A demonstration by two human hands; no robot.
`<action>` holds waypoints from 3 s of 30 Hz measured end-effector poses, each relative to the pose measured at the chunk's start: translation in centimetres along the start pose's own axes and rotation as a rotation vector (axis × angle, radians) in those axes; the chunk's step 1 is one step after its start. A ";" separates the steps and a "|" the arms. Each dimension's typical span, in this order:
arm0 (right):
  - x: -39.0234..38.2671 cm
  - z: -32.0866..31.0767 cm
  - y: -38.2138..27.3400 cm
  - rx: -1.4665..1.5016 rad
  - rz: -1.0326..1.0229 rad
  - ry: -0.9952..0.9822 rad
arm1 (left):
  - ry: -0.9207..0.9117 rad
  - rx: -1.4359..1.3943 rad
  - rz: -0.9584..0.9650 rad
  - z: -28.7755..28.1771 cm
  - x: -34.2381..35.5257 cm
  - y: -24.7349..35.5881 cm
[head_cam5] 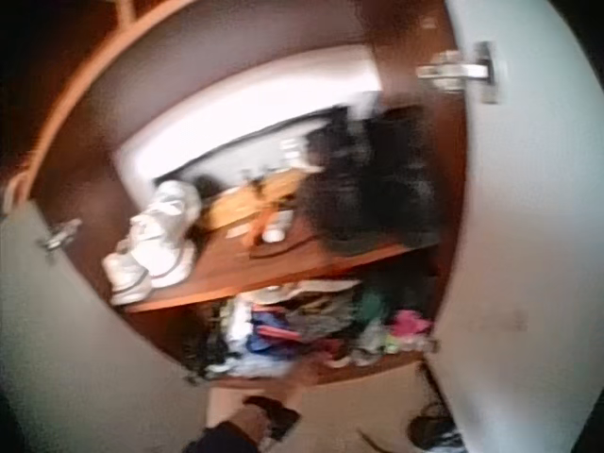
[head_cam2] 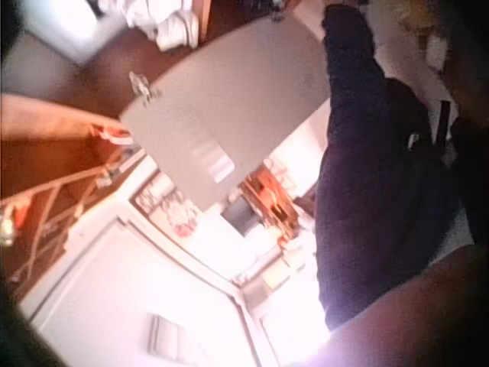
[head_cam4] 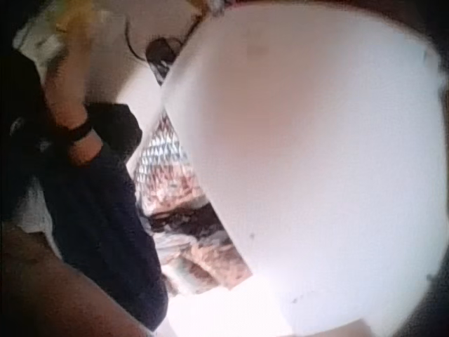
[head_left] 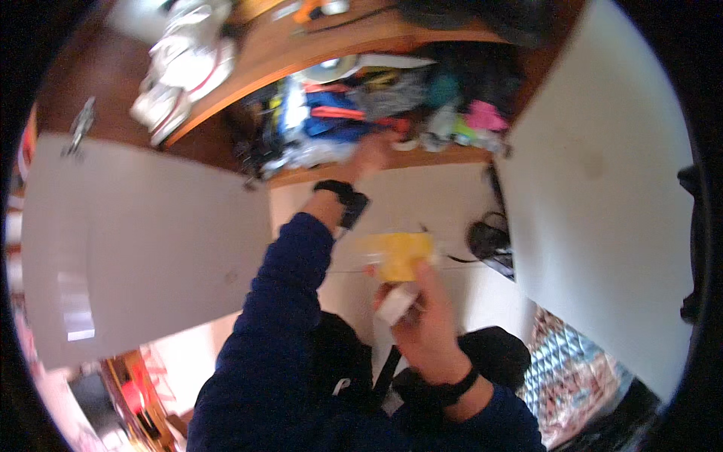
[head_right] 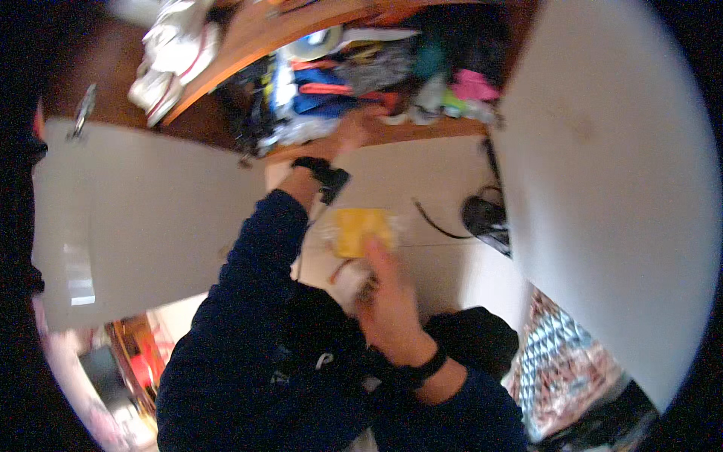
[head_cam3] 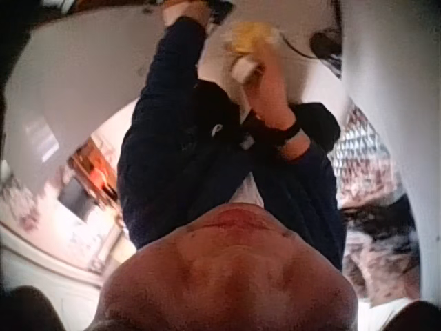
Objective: The person retrieves a roll of tape and a power cord from a cabinet, then moves to a bedroom. They place the items on the bed, use a screwdriver to adjust the plug, and use scissors to cut the cord.
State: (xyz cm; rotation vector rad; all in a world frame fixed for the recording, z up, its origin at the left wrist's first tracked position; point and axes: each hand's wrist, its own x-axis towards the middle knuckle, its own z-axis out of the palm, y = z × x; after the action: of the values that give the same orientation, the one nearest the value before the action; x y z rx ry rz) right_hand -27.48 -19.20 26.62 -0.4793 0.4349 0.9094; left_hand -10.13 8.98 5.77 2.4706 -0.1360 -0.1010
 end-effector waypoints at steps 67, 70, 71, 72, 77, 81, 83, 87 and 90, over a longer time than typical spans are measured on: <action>4.5 1.1 2.5 -0.225 -0.025 0.068 | 0.431 -0.783 -0.393 -4.1 -16.3 14.1; 4.3 1.0 2.3 -0.221 -0.041 0.066 | 0.628 -0.543 -0.110 -3.7 -15.8 14.1; 4.3 1.0 2.3 -0.218 -0.047 0.075 | 0.612 -0.577 -0.156 -3.6 -15.8 14.0; 4.2 1.0 2.2 -0.217 -0.048 0.081 | 0.538 -0.611 -0.220 -3.6 -15.8 14.1; 3.7 0.8 1.9 -0.216 -0.015 0.072 | 0.508 -0.674 -0.294 -3.9 -16.0 14.6; 3.4 0.7 1.8 -0.211 -0.024 0.077 | 0.520 -0.715 -0.329 -3.9 -15.8 15.1; 3.2 0.8 1.7 -0.210 -0.032 0.055 | 0.534 -0.687 -0.320 -3.8 -15.7 15.1; 3.0 0.9 1.6 -0.208 -0.040 0.057 | 0.551 -0.605 -0.278 -3.4 -15.7 14.8; 2.8 1.2 1.7 -0.210 -0.047 0.064 | 0.552 -0.631 -0.277 -3.1 -15.7 14.8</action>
State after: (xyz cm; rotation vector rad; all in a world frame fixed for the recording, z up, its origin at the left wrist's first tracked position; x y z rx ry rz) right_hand -27.15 -15.86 25.66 -0.7093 0.3859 0.9006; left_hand -26.43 1.28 17.99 1.7912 0.4155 0.3659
